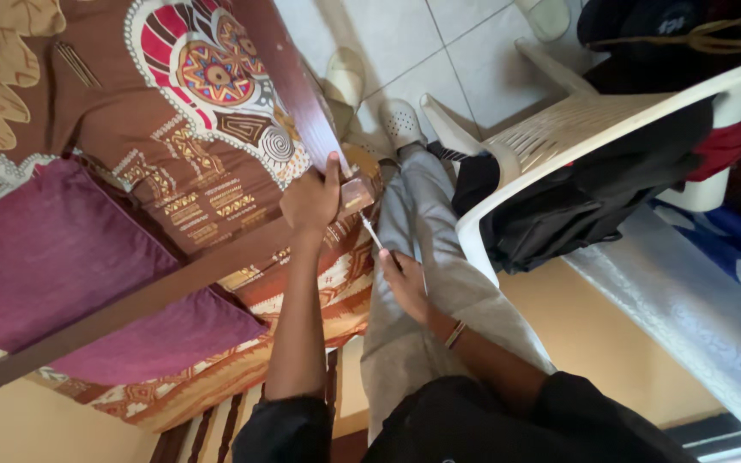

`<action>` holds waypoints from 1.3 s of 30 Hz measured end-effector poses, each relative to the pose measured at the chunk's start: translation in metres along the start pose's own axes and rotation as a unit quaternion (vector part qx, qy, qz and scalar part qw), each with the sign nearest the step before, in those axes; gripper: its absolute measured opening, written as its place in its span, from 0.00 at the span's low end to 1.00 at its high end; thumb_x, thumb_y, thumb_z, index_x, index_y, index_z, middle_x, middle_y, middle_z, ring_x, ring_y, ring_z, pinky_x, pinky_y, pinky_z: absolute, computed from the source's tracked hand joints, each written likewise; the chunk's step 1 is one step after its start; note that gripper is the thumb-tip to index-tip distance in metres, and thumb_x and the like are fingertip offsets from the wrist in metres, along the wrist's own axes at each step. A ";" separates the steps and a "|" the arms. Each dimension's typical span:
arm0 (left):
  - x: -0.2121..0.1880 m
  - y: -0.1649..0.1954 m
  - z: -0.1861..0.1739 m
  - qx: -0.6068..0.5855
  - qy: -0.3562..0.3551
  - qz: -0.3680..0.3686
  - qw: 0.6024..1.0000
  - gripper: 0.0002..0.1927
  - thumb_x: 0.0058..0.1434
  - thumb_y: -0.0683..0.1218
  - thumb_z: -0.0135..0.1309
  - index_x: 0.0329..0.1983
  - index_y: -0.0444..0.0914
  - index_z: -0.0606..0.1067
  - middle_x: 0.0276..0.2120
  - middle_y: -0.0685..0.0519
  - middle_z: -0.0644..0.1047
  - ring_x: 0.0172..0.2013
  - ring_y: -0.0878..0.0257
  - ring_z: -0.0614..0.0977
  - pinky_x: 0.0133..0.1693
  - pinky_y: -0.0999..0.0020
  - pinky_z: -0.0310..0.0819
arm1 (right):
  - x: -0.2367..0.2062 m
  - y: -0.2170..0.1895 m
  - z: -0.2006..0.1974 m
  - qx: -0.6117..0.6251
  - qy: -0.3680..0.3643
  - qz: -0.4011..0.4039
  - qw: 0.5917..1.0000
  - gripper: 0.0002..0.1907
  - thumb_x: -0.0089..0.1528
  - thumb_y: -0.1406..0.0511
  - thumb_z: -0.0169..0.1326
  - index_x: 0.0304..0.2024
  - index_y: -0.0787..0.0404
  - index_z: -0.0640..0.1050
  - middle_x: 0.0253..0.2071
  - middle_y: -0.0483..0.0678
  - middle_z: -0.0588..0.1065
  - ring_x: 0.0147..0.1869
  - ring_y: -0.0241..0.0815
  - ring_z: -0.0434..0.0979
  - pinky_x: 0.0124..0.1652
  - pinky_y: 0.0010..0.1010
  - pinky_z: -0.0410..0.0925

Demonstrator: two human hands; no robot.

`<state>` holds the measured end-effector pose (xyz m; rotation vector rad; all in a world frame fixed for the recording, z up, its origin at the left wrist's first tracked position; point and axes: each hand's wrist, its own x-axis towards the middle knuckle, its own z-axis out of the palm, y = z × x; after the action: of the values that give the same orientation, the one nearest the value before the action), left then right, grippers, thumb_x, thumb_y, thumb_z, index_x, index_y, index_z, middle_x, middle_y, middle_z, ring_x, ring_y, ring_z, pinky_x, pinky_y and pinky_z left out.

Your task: The person uses a screwdriver to unscrew a wooden side rail from a bed frame, working on the bolts at the rail ends while the rail rests on the bed. They then lift the rail, align it with the bed posts, and begin screwing it back into place.

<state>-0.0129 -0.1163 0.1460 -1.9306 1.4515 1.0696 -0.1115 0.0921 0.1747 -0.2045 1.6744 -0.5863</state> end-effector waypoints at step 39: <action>0.057 0.019 0.000 -0.247 0.046 0.015 0.968 0.31 0.33 0.64 0.59 0.30 0.34 0.78 0.28 0.43 0.79 0.33 0.51 0.81 0.36 0.62 0.72 | 0.002 -0.027 0.004 -0.214 0.126 -0.223 0.943 0.12 0.64 0.59 0.47 0.41 0.61 0.74 0.29 0.62 0.72 0.33 0.63 0.72 0.28 0.43 0.66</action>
<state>-0.0237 -0.1540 0.1011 -2.3250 1.3547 1.4838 -0.1135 0.0673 0.1856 -0.8737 2.0074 -0.5907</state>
